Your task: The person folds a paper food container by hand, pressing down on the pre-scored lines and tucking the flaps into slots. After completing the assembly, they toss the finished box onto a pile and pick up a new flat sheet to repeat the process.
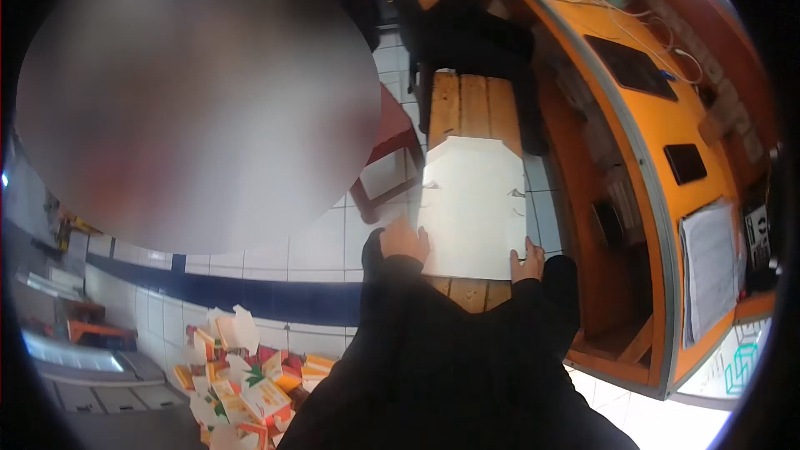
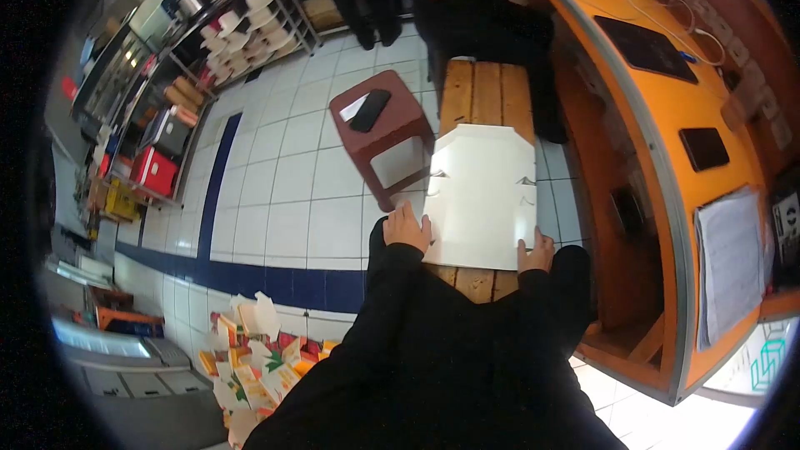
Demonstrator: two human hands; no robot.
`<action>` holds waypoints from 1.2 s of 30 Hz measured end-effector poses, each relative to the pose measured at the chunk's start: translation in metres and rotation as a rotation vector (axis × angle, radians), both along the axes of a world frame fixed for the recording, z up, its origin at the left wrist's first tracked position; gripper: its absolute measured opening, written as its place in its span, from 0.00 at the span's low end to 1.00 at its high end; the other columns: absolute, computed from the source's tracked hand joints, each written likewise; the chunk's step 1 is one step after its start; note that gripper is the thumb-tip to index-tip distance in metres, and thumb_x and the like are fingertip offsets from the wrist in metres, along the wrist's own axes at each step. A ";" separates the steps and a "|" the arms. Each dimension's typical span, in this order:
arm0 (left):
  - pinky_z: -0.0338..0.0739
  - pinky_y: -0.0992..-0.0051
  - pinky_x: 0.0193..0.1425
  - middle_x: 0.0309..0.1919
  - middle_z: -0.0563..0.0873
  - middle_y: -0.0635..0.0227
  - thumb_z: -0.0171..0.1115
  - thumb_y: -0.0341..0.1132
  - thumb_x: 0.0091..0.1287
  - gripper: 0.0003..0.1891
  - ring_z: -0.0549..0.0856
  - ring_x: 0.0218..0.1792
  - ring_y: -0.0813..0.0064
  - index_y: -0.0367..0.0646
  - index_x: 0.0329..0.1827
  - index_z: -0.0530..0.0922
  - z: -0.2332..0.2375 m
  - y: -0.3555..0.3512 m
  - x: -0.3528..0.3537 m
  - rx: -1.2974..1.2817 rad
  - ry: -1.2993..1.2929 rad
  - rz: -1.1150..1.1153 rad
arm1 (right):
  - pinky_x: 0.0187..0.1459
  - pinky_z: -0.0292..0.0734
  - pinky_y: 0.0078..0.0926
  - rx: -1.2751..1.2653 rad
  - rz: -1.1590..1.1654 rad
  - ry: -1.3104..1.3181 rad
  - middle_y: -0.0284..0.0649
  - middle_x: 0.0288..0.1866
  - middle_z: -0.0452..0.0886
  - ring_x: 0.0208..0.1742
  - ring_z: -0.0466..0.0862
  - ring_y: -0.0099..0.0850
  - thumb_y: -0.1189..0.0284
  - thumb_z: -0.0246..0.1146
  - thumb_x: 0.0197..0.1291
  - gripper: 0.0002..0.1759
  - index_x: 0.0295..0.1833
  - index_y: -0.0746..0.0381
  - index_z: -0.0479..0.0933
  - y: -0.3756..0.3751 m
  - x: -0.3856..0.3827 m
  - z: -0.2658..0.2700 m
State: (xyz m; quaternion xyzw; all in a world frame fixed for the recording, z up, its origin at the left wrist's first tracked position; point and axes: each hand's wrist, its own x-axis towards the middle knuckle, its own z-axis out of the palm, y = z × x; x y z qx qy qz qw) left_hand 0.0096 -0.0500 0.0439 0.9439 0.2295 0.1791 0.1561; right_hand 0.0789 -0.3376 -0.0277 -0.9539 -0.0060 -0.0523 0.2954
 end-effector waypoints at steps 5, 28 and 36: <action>0.61 0.54 0.60 0.46 0.84 0.54 0.60 0.50 0.60 0.31 0.80 0.48 0.60 0.31 0.57 0.77 -0.020 -0.027 -0.001 0.233 0.256 -0.054 | 0.62 0.68 0.41 0.006 0.019 0.002 0.51 0.57 0.73 0.60 0.72 0.49 0.68 0.67 0.58 0.32 0.68 0.64 0.69 0.006 -0.006 0.016; 0.71 0.69 0.64 0.43 0.87 0.58 0.62 0.25 0.62 0.30 0.85 0.50 0.69 0.45 0.70 0.68 -0.011 -0.014 -0.006 -0.880 -0.161 -0.206 | 0.50 0.75 0.24 0.978 -0.176 0.126 0.42 0.48 0.83 0.47 0.82 0.25 0.72 0.65 0.64 0.22 0.63 0.63 0.74 0.001 -0.003 0.040; 0.72 0.74 0.62 0.56 0.82 0.55 0.59 0.14 0.52 0.37 0.80 0.56 0.69 0.35 0.71 0.67 -0.033 0.002 -0.007 -1.316 -0.114 -0.297 | 0.59 0.74 0.32 0.478 0.107 0.103 0.48 0.56 0.82 0.58 0.82 0.38 0.74 0.66 0.58 0.32 0.69 0.58 0.70 0.011 -0.014 0.053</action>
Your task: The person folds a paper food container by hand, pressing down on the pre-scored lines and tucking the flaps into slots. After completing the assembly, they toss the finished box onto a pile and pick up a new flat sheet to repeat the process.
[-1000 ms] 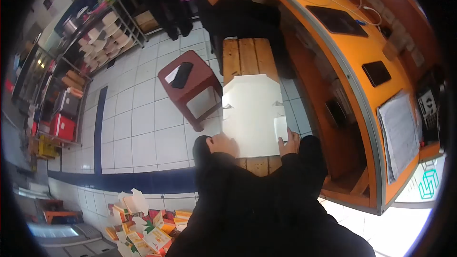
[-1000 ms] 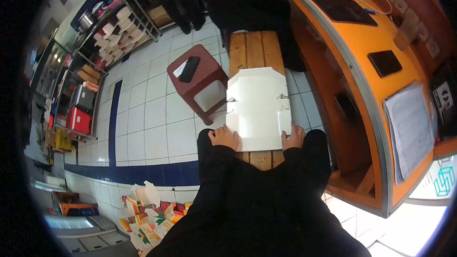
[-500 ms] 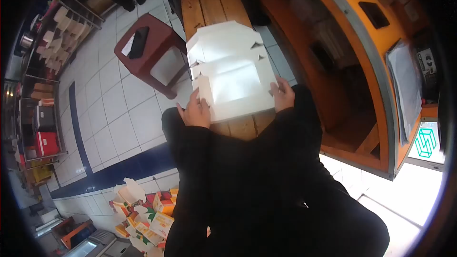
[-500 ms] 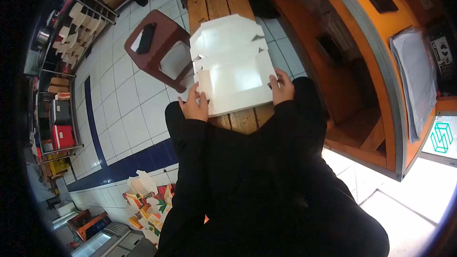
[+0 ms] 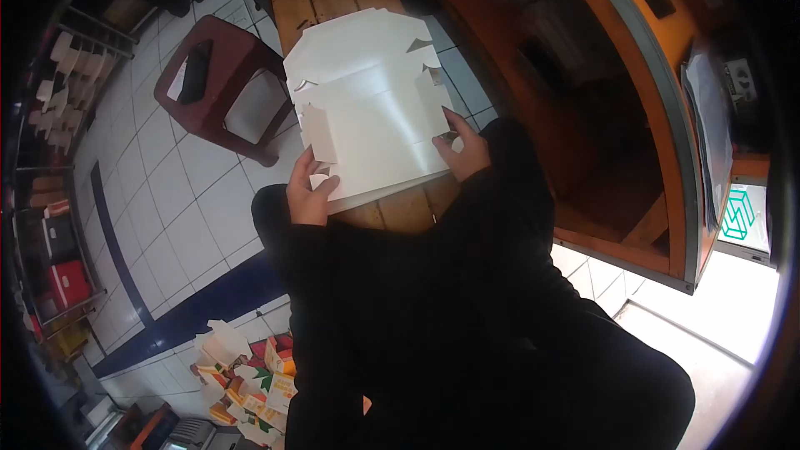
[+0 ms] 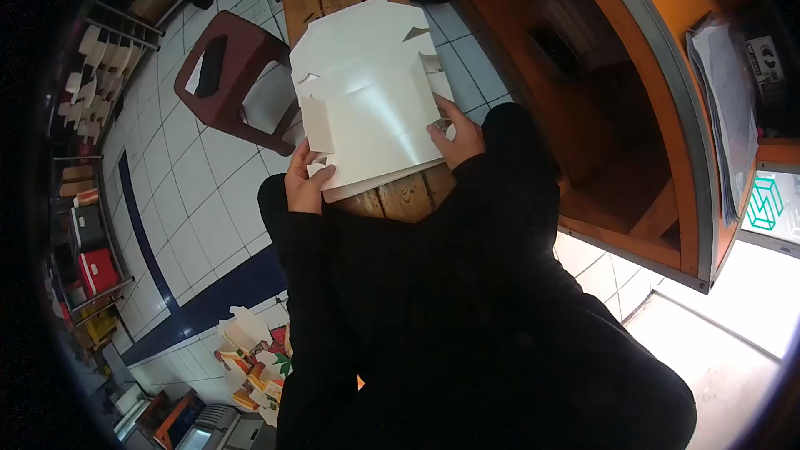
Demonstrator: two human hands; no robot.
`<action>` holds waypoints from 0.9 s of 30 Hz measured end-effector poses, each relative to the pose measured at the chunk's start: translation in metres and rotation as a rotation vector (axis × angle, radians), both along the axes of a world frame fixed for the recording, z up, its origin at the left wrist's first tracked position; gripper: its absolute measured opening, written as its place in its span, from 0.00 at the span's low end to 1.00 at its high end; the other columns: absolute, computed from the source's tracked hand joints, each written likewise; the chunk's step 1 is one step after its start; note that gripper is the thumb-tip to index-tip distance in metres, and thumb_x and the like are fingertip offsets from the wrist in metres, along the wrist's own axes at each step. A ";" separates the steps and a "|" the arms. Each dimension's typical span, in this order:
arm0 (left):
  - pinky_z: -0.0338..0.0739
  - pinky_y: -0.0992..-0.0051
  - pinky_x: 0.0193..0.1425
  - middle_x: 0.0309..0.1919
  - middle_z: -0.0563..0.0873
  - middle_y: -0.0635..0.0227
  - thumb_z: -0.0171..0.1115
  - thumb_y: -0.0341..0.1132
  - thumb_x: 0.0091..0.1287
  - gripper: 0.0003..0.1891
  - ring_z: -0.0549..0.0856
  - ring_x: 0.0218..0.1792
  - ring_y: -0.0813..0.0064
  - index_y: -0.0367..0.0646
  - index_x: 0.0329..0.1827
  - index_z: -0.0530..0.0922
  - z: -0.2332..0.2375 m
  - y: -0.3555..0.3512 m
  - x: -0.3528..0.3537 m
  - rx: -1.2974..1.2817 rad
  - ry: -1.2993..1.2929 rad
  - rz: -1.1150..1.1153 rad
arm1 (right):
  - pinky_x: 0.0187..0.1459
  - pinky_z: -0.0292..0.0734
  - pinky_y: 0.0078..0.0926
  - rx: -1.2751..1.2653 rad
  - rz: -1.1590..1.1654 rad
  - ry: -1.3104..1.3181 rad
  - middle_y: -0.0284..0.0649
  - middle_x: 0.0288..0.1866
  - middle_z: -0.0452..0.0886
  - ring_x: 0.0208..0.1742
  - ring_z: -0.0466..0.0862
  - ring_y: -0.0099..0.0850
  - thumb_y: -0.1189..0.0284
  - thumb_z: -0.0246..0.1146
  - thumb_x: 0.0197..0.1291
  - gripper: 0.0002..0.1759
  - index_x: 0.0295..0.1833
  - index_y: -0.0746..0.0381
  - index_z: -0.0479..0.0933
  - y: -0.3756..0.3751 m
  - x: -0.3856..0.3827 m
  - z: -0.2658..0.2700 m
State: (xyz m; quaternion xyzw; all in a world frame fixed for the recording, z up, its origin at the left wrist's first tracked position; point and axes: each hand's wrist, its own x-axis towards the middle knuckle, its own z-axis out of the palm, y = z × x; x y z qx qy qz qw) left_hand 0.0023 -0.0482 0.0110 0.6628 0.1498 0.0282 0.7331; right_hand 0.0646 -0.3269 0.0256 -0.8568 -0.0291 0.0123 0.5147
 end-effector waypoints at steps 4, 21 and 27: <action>0.73 0.75 0.61 0.57 0.83 0.59 0.55 0.14 0.47 0.39 0.80 0.56 0.70 0.39 0.69 0.71 -0.005 -0.003 -0.001 0.289 -0.010 -0.111 | 0.62 0.73 0.32 -0.002 0.114 -0.049 0.46 0.59 0.81 0.61 0.80 0.39 0.80 0.60 0.60 0.30 0.70 0.56 0.70 0.002 0.001 -0.003; 0.66 0.60 0.52 0.56 0.77 0.65 0.61 0.36 0.57 0.33 0.78 0.47 0.62 0.52 0.70 0.70 0.013 -0.043 -0.015 1.470 -0.009 -0.276 | 0.67 0.60 0.44 -0.749 0.287 -0.110 0.40 0.57 0.73 0.48 0.82 0.36 0.86 0.53 0.59 0.36 0.71 0.44 0.69 0.007 -0.015 -0.022; 0.67 0.58 0.56 0.53 0.78 0.60 0.59 0.34 0.59 0.27 0.77 0.52 0.58 0.47 0.65 0.74 0.043 -0.056 -0.014 1.424 -0.218 0.072 | 0.69 0.59 0.49 -0.669 0.267 -0.186 0.41 0.55 0.72 0.47 0.82 0.37 0.86 0.54 0.58 0.36 0.71 0.45 0.69 0.001 -0.009 -0.031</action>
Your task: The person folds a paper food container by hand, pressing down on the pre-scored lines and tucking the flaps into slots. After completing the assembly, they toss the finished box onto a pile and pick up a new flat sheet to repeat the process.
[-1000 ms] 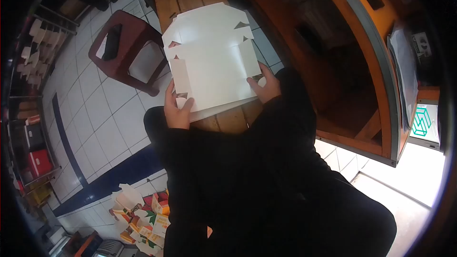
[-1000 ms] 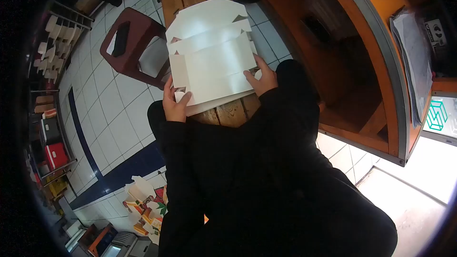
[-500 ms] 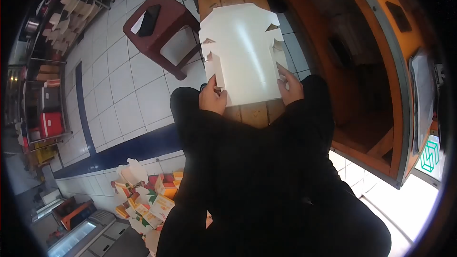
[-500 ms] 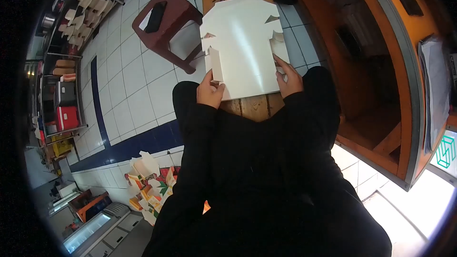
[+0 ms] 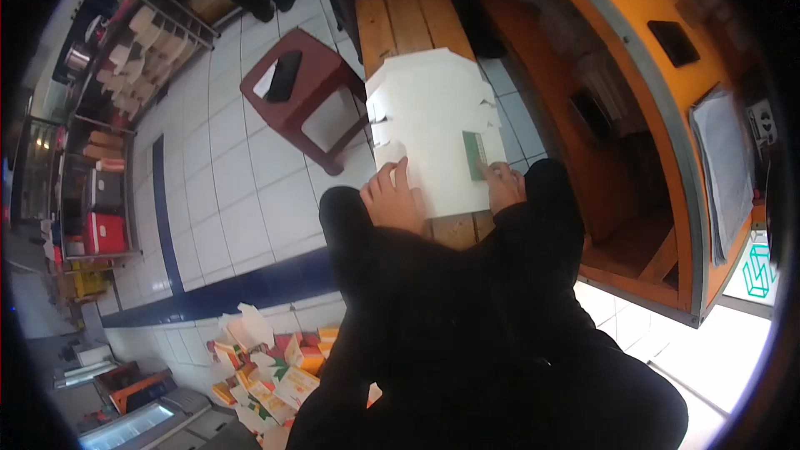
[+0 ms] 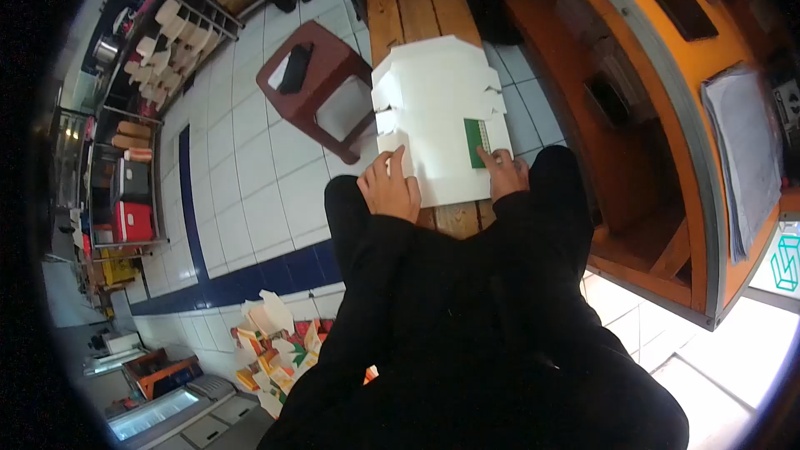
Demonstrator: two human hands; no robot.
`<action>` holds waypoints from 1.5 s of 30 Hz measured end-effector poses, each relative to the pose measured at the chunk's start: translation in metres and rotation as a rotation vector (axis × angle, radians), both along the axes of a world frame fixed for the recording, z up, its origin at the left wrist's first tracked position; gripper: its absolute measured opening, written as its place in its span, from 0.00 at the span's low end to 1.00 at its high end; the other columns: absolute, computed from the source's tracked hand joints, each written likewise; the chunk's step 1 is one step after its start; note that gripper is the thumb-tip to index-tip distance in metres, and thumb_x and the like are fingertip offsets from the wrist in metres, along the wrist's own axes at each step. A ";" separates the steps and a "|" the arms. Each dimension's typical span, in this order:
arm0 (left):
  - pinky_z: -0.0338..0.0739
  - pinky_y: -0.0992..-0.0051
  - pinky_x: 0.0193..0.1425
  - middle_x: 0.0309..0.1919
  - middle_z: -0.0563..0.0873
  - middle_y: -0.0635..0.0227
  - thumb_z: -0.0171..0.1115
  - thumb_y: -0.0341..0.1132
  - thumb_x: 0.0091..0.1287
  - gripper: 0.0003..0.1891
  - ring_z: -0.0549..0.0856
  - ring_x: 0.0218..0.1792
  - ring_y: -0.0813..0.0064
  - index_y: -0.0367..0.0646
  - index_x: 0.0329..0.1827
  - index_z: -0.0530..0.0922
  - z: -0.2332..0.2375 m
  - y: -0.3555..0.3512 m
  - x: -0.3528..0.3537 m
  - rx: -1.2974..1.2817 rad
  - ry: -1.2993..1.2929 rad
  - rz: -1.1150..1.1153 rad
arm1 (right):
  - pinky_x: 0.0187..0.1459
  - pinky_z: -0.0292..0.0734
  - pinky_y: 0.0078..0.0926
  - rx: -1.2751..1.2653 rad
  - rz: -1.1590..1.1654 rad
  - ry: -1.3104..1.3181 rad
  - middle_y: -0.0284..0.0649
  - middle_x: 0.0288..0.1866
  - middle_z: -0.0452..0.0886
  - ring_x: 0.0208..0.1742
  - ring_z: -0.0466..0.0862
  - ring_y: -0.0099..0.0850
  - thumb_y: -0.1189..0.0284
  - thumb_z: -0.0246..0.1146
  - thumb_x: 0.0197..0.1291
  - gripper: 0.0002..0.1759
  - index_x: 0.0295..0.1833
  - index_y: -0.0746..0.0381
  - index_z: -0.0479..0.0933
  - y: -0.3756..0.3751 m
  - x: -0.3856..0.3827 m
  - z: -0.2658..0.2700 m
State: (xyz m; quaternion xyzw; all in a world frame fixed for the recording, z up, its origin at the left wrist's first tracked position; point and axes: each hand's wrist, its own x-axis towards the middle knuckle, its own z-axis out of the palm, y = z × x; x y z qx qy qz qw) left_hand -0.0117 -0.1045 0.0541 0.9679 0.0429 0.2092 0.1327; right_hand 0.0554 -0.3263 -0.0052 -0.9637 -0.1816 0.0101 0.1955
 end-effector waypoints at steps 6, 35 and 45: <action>0.79 0.63 0.46 0.37 0.87 0.52 0.62 0.48 0.68 0.24 0.87 0.39 0.56 0.34 0.54 0.78 -0.034 -0.077 0.060 -0.901 0.282 0.061 | 0.68 0.63 0.50 -0.087 0.078 -0.069 0.40 0.57 0.71 0.55 0.79 0.41 0.85 0.54 0.58 0.34 0.70 0.48 0.69 -0.002 -0.007 0.006; 0.82 0.76 0.33 0.37 0.89 0.59 0.63 0.33 0.70 0.18 0.86 0.33 0.79 0.31 0.58 0.79 -0.045 -0.112 0.059 -1.054 0.211 -0.052 | 0.43 0.84 0.27 0.958 -0.341 0.134 0.42 0.47 0.84 0.43 0.89 0.33 0.75 0.70 0.59 0.11 0.47 0.64 0.83 -0.010 -0.034 0.027; 0.82 0.69 0.44 0.40 0.89 0.52 0.62 0.36 0.69 0.16 0.89 0.41 0.66 0.36 0.56 0.82 -0.053 -0.113 0.049 -0.784 0.164 0.028 | 0.42 0.81 0.29 0.877 -0.460 0.099 0.44 0.39 0.86 0.41 0.88 0.36 0.66 0.71 0.57 0.14 0.46 0.62 0.84 -0.011 -0.025 0.006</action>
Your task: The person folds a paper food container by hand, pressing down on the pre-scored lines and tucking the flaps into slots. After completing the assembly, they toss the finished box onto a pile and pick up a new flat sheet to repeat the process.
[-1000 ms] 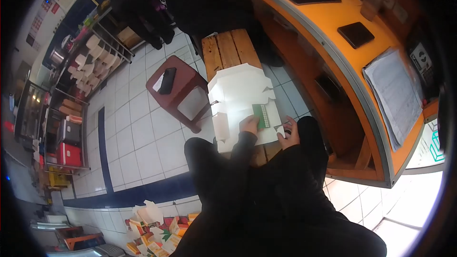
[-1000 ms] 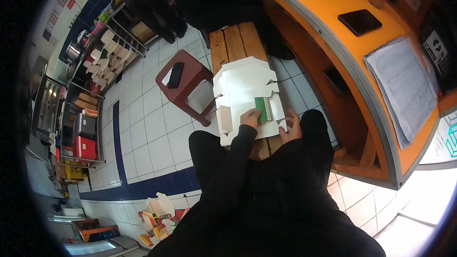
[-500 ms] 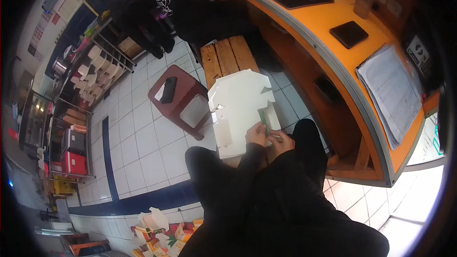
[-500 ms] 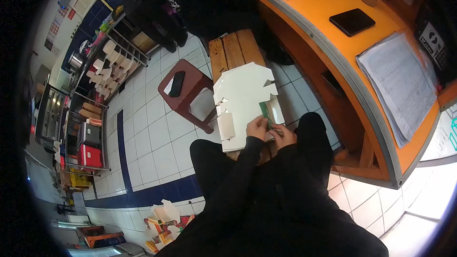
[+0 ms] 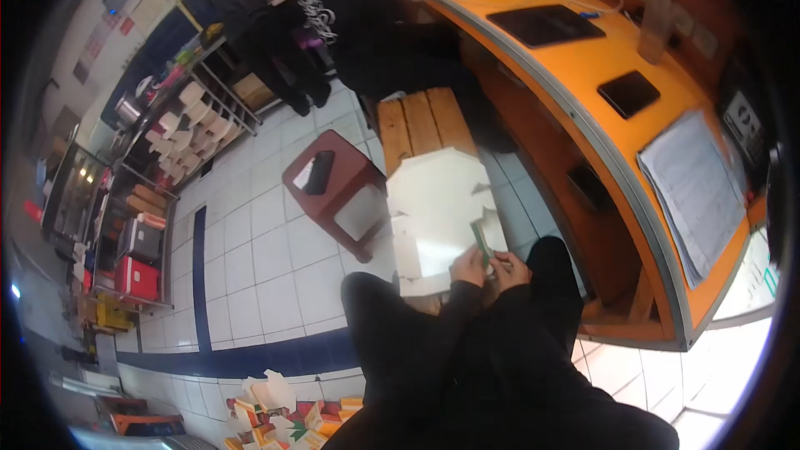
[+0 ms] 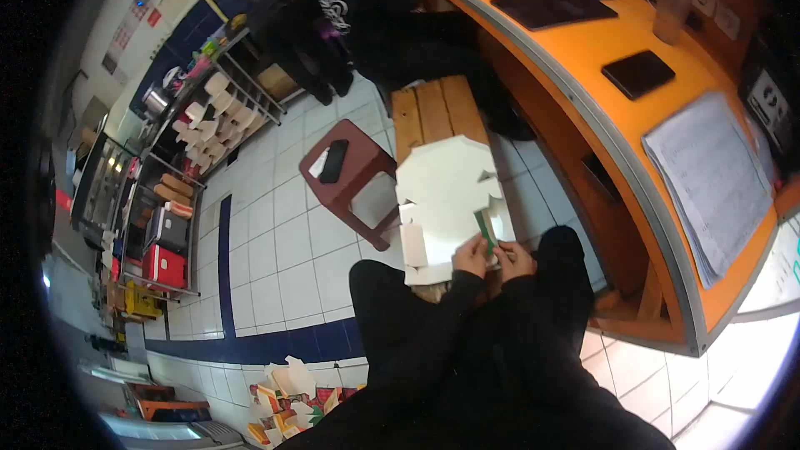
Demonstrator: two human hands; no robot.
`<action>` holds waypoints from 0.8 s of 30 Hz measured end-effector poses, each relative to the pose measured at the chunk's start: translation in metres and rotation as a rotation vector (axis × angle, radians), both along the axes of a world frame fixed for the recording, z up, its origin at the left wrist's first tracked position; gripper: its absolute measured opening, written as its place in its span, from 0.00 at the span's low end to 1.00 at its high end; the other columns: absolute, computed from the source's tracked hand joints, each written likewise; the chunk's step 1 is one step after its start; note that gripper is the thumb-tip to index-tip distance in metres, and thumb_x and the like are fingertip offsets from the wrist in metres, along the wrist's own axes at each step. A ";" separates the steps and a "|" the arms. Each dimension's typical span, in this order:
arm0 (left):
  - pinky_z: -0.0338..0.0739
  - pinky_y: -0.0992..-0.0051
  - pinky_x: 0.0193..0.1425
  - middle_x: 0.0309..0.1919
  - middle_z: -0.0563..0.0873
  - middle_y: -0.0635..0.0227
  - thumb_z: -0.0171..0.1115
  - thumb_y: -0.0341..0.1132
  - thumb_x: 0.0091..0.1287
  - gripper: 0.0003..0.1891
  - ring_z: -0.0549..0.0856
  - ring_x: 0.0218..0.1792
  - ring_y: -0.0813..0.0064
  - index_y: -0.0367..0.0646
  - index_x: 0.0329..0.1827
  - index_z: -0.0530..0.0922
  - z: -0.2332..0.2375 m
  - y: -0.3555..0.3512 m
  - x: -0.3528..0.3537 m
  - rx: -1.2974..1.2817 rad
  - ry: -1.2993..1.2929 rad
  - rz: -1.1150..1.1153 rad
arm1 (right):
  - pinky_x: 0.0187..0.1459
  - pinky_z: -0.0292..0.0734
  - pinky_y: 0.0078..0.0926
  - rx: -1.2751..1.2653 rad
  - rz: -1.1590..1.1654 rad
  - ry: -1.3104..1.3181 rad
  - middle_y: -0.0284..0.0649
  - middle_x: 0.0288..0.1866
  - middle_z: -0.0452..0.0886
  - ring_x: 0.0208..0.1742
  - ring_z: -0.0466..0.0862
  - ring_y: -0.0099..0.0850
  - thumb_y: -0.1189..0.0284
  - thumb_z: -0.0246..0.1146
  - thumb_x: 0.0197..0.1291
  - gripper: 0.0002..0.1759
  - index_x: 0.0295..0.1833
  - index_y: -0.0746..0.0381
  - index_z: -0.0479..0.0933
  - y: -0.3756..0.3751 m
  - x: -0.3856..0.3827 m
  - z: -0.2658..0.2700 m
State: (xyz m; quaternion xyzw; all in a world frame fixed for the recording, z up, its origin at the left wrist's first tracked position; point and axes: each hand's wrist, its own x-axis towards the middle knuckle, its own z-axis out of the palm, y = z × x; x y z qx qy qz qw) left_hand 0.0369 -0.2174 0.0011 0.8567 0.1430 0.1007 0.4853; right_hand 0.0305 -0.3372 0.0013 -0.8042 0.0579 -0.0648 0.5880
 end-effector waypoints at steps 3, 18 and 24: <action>0.78 0.57 0.46 0.38 0.85 0.45 0.55 0.36 0.68 0.16 0.85 0.43 0.45 0.41 0.54 0.82 0.009 -0.001 -0.002 -0.093 -0.033 -0.004 | 0.42 0.81 0.29 -0.082 0.091 -0.007 0.43 0.38 0.87 0.40 0.88 0.33 0.66 0.71 0.57 0.13 0.44 0.62 0.84 0.004 0.000 0.013; 0.79 0.67 0.53 0.47 0.87 0.56 0.54 0.27 0.69 0.16 0.86 0.48 0.58 0.42 0.60 0.77 0.073 0.049 -0.006 -0.022 -0.232 -0.156 | 0.46 0.82 0.31 0.047 0.014 0.179 0.47 0.44 0.85 0.44 0.87 0.37 0.67 0.66 0.61 0.20 0.57 0.63 0.78 0.002 0.018 -0.045; 0.79 0.72 0.43 0.40 0.86 0.65 0.60 0.40 0.72 0.16 0.85 0.39 0.74 0.39 0.56 0.79 0.067 0.153 -0.023 -0.055 -0.138 0.386 | 0.43 0.82 0.29 0.335 -0.021 0.207 0.47 0.43 0.84 0.40 0.87 0.32 0.76 0.60 0.65 0.13 0.54 0.67 0.77 0.001 0.015 -0.020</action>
